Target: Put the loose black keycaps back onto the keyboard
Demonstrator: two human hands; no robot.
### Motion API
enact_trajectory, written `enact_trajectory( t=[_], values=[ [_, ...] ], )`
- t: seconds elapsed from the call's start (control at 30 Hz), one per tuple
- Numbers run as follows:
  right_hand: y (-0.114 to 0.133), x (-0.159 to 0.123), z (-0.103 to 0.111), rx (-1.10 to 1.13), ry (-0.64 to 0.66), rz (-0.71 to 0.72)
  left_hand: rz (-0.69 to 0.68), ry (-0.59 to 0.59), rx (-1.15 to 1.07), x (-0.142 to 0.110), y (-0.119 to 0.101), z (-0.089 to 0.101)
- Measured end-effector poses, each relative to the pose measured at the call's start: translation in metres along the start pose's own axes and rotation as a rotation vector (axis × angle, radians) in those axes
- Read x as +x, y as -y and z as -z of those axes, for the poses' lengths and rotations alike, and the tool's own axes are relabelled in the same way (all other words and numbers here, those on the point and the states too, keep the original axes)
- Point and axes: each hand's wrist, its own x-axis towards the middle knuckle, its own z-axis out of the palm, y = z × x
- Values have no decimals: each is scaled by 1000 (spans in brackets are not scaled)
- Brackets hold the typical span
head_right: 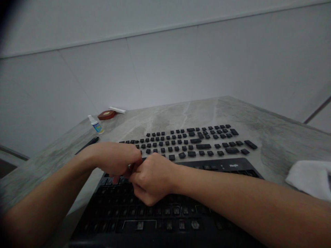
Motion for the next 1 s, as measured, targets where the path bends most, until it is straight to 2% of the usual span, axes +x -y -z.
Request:
enact_trajectory(
  t=[0.3, 0.6, 1.0],
  values=[
    [0, 0, 1, -3, 21, 11, 26, -4, 23, -1, -3, -1],
    [2, 2, 4, -2, 158, -20, 67, 11, 63, 0, -4, -1],
    [-2, 0, -1, -22, 117, 13, -55, -48, 137, 2, 0, -2]
  ],
)
